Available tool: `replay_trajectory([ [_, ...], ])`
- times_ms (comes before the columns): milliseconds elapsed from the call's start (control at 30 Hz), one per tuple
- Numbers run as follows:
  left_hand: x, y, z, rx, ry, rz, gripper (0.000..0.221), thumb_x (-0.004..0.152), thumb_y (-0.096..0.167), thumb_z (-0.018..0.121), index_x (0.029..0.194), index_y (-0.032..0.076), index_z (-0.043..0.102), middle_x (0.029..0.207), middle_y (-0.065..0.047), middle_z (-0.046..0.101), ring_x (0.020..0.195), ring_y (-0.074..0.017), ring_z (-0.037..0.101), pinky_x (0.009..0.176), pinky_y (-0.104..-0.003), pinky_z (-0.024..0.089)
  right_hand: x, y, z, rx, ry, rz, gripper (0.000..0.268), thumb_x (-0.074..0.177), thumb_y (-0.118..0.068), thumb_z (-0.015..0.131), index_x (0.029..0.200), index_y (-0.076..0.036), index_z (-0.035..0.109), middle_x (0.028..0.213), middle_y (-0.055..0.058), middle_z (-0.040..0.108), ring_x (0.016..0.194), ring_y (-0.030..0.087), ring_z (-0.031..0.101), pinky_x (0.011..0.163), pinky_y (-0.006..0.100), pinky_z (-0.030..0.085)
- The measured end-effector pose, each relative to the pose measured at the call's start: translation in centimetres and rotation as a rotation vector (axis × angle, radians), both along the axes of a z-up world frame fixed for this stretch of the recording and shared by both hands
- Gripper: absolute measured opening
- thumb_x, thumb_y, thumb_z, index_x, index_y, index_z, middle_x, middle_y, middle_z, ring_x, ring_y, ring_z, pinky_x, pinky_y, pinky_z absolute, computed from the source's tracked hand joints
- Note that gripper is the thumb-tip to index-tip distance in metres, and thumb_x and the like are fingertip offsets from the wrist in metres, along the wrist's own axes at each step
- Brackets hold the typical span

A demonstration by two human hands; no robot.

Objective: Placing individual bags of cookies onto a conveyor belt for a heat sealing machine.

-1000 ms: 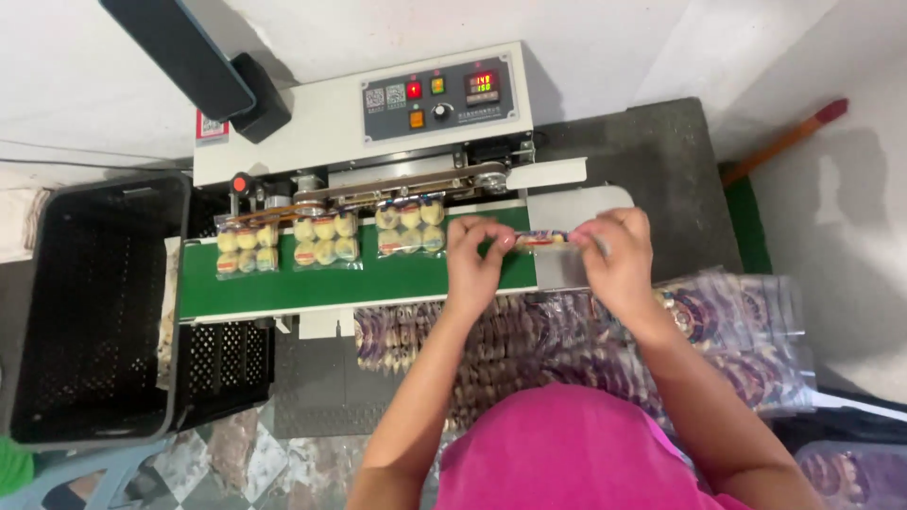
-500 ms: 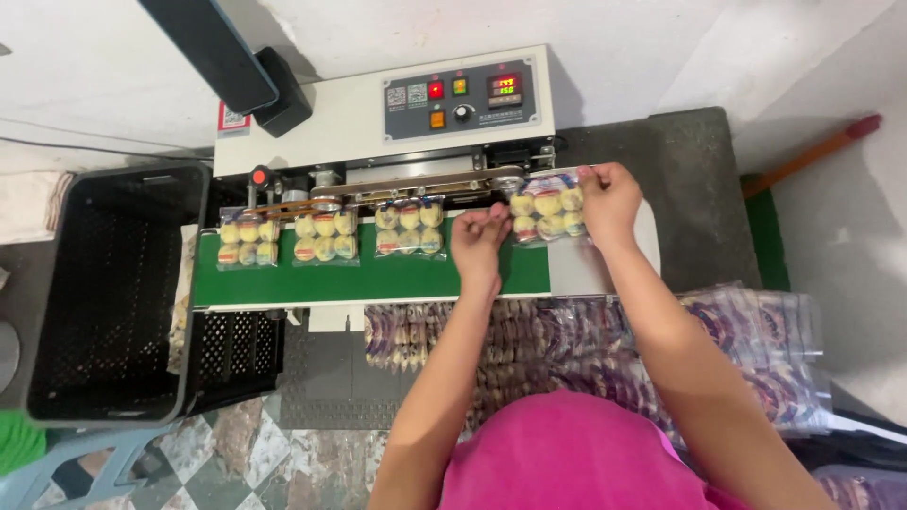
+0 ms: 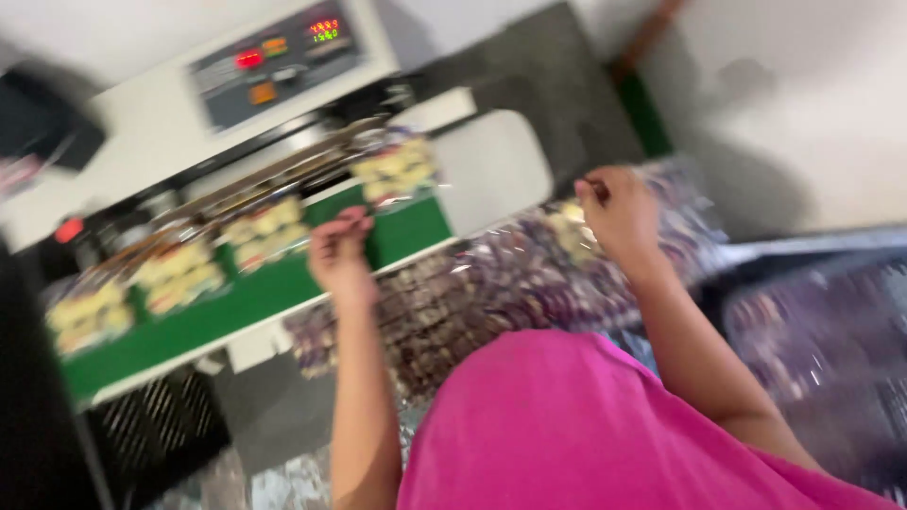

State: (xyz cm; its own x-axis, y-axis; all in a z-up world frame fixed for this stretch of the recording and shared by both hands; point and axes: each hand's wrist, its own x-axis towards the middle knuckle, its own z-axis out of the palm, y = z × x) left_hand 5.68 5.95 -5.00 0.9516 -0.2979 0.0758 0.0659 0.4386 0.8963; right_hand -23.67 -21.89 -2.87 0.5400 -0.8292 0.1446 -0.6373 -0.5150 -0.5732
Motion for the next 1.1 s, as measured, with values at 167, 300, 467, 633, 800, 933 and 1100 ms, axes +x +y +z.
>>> replay_trajectory([
  [167,0.4,0.3,2.2,0.039,-0.044,0.0,0.016,0.098,-0.015,0.063,0.097,0.0,0.057,0.11,-0.025,0.072,0.106,-0.0296,0.077,0.092,-0.039,0.07,-9.6,0.9,-0.1,0.156,0.311,-0.198,0.06,0.083,-0.052,0.082,0.131,-0.017,0.073,0.123,0.018,0.067,0.116,0.048,0.065,0.102,0.057,0.052],
  [300,0.2,0.8,2.6,0.118,-0.053,0.024,0.02,0.095,-0.016,0.062,0.095,0.003,0.057,0.108,-0.022,0.073,0.103,-0.0261,0.077,0.091,-0.036,0.07,-10.5,1.2,-3.4,0.326,0.157,-0.253,0.05,0.083,-0.047,0.08,0.123,-0.016,0.072,0.101,0.014,0.073,0.106,0.046,0.069,0.097,0.058,0.052],
  [467,-0.4,1.2,1.9,0.208,-0.221,0.207,0.026,0.089,-0.02,0.069,0.088,0.004,0.058,0.109,-0.016,0.069,0.106,-0.0225,0.072,0.091,-0.031,0.065,-9.5,2.2,-3.6,0.216,0.001,-0.237,0.023,0.09,-0.041,0.08,0.102,-0.022,0.075,0.109,0.007,0.065,0.101,0.039,0.071,0.091,0.053,0.057],
  [633,-9.1,-1.1,6.1,0.337,-0.428,-0.023,0.022,0.089,-0.016,0.067,0.094,0.005,0.069,0.106,-0.019,0.069,0.107,-0.0289,0.069,0.099,-0.039,0.055,-6.4,4.6,1.5,0.36,-0.554,0.035,0.014,0.104,-0.015,0.072,0.105,-0.007,0.061,0.115,0.015,0.074,0.102,0.028,0.068,0.086,0.038,0.05],
  [800,-14.6,-5.2,7.3,0.444,-0.217,-0.616,0.056,0.09,0.02,0.087,0.135,-0.004,0.066,0.136,-0.03,0.067,0.134,-0.0445,0.06,0.115,-0.051,0.048,-2.3,5.0,2.3,0.768,-0.905,0.111,0.014,0.107,-0.01,0.068,0.1,-0.004,0.058,0.081,0.002,0.061,0.07,0.007,0.057,0.059,0.02,0.044],
  [933,-14.2,-7.0,6.6,0.082,0.283,-0.376,0.013,0.091,0.012,0.085,0.089,0.005,0.074,0.07,-0.004,0.069,0.059,-0.0104,0.067,0.05,-0.023,0.057,2.2,6.5,5.4,0.961,-1.005,0.175,0.016,0.099,-0.011,0.078,0.1,0.0,0.066,0.074,0.004,0.058,0.055,0.009,0.056,0.049,0.022,0.05],
  [1100,-12.5,-6.0,9.0,-0.015,0.337,-0.105,0.024,0.081,-0.003,0.089,0.079,0.007,0.067,0.07,-0.008,0.071,0.056,-0.0127,0.066,0.048,-0.025,0.052,5.6,7.7,2.0,0.791,-0.992,0.137,0.016,0.096,-0.011,0.083,0.098,-0.007,0.068,0.079,0.001,0.059,0.047,0.002,0.049,0.042,0.014,0.043],
])
